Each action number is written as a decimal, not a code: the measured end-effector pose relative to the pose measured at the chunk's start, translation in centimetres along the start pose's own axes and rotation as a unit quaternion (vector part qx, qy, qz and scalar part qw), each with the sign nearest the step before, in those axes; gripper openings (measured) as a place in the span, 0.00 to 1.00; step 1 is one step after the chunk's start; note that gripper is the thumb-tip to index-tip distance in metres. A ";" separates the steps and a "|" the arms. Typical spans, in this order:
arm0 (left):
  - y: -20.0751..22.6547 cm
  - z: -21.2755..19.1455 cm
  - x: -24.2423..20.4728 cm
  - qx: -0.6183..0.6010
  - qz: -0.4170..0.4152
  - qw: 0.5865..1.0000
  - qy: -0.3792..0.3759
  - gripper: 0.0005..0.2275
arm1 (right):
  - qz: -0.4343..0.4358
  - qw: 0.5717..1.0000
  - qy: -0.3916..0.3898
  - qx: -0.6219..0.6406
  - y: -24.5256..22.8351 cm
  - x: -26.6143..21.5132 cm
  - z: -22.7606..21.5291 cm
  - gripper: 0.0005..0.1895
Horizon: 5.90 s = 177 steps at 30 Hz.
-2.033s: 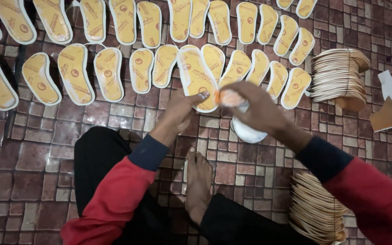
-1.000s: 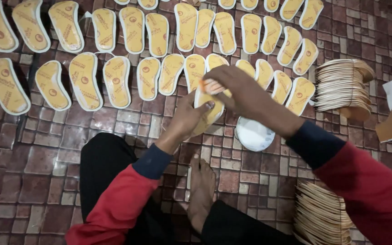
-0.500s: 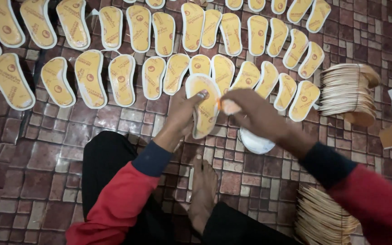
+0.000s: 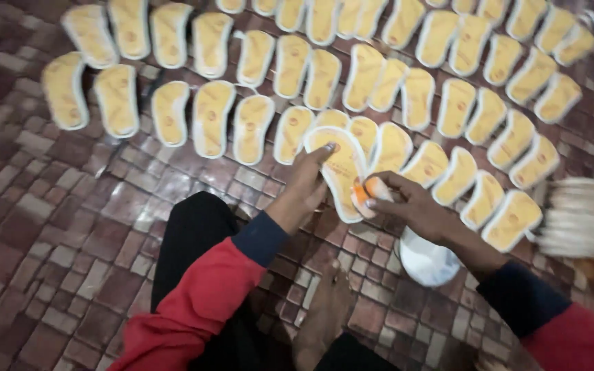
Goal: The person sits on a tiled floor and applies a white adhesive to the edges of yellow shoe insoles using a sponge. They dip the sponge into a small metal bowl of glue and rub it along the perimeter of each insole, handling them one at a time from a large batch laid out on the floor.
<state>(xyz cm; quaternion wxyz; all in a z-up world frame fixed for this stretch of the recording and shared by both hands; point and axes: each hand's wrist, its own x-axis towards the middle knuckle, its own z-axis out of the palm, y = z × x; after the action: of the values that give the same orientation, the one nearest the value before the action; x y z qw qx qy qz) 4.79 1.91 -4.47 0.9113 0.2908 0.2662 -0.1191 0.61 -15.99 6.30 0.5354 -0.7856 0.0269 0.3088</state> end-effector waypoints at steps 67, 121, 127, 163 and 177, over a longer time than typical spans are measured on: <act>20.2 -19.8 10.1 0.494 0.401 0.700 0.325 0.08 | -0.171 0.981 -0.064 -0.066 -14.4 42.2 22.3 0.26; -5.4 -1.3 0.9 0.534 0.396 0.747 -0.025 0.08 | -0.254 0.908 0.238 -0.231 -0.6 1.6 -3.3 0.16; -10.4 0.2 -0.4 0.727 0.325 0.591 -0.125 0.07 | -0.110 0.902 0.290 -0.300 4.4 -7.1 -7.3 0.19; -15.2 -1.6 -7.2 0.755 -0.116 0.618 -0.185 0.25 | 0.130 0.937 0.312 0.084 24.1 -13.1 -0.3 0.30; -11.0 3.9 -16.9 0.927 -0.153 0.109 -0.325 0.15 | 0.137 0.950 0.252 0.122 26.9 -16.8 2.0 0.36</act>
<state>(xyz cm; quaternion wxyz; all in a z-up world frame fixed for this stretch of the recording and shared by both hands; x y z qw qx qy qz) -11.72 -8.16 2.50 -0.1018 0.7970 -0.3331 -0.4934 -23.90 -30.54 -7.75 0.5555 -0.7555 0.3054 0.1652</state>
